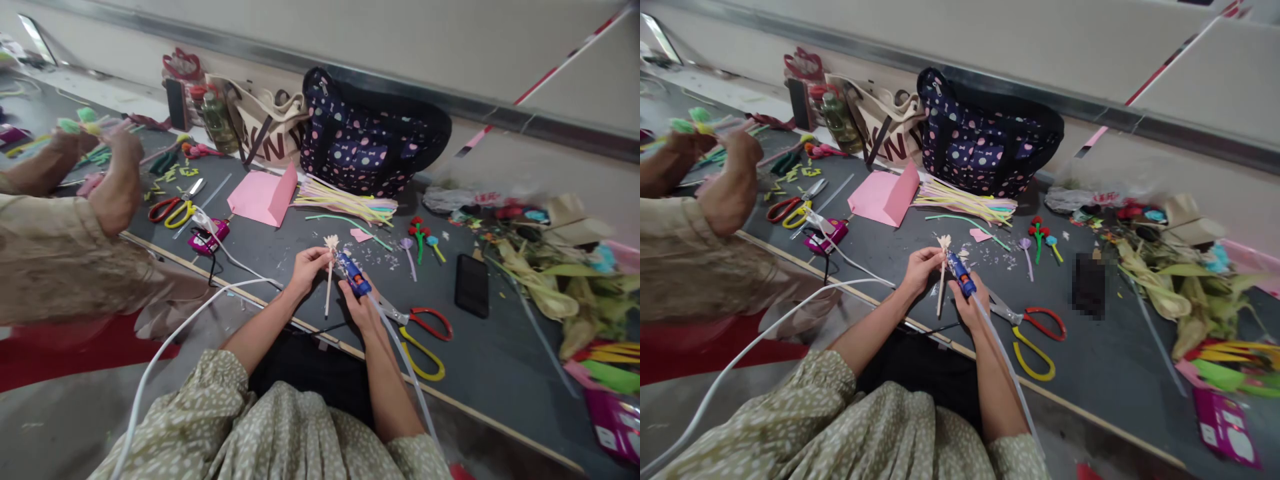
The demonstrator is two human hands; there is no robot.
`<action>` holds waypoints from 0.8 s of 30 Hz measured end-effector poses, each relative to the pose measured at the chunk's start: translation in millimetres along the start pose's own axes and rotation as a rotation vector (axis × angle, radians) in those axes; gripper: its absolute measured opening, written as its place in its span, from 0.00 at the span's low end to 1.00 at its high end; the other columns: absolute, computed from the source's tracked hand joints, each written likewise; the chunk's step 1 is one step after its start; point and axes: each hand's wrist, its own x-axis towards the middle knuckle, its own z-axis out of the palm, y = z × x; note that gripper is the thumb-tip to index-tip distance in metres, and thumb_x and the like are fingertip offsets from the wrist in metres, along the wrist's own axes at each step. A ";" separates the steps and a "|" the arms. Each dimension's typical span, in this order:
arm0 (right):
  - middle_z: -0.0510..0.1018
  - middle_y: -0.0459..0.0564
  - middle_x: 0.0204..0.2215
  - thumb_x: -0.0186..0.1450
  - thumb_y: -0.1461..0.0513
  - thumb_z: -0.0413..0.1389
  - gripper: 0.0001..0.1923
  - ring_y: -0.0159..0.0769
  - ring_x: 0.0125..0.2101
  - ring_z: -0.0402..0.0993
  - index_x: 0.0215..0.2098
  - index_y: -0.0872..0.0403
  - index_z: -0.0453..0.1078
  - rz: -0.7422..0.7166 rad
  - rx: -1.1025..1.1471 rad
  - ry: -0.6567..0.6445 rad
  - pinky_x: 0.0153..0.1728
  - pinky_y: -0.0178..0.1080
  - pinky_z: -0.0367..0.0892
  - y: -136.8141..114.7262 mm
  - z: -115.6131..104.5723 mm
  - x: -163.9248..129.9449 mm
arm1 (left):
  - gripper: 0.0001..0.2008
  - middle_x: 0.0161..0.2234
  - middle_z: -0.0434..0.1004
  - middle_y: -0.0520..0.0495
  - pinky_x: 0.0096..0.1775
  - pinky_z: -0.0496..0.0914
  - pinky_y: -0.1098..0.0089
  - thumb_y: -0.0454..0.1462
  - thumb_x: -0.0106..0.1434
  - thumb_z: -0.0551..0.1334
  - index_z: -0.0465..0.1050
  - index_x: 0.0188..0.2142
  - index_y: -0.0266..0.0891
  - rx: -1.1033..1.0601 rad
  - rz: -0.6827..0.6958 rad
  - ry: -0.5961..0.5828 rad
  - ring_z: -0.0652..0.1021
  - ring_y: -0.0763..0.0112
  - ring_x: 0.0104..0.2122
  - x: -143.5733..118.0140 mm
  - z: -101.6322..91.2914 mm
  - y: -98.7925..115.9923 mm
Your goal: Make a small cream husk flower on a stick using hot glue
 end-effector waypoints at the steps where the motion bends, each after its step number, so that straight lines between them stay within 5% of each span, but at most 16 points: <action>1: 0.73 0.46 0.27 0.65 0.47 0.53 0.16 0.38 0.29 0.71 0.33 0.51 0.66 0.001 0.001 -0.001 0.33 0.40 0.68 -0.1 -0.1 0.0 | 0.16 0.24 0.80 0.48 0.27 0.70 0.73 0.43 0.47 0.75 0.80 0.31 0.34 0.002 0.000 -0.001 0.75 0.75 0.21 -0.3 0.1 0.3; 24: 0.72 0.46 0.28 0.65 0.48 0.53 0.15 0.37 0.29 0.70 0.34 0.51 0.65 -0.024 -0.028 -0.011 0.34 0.39 0.67 2.2 -0.1 -0.3 | 0.17 0.24 0.80 0.47 0.27 0.70 0.72 0.44 0.46 0.75 0.81 0.31 0.34 0.013 0.004 0.001 0.74 0.75 0.21 -0.5 0.7 0.5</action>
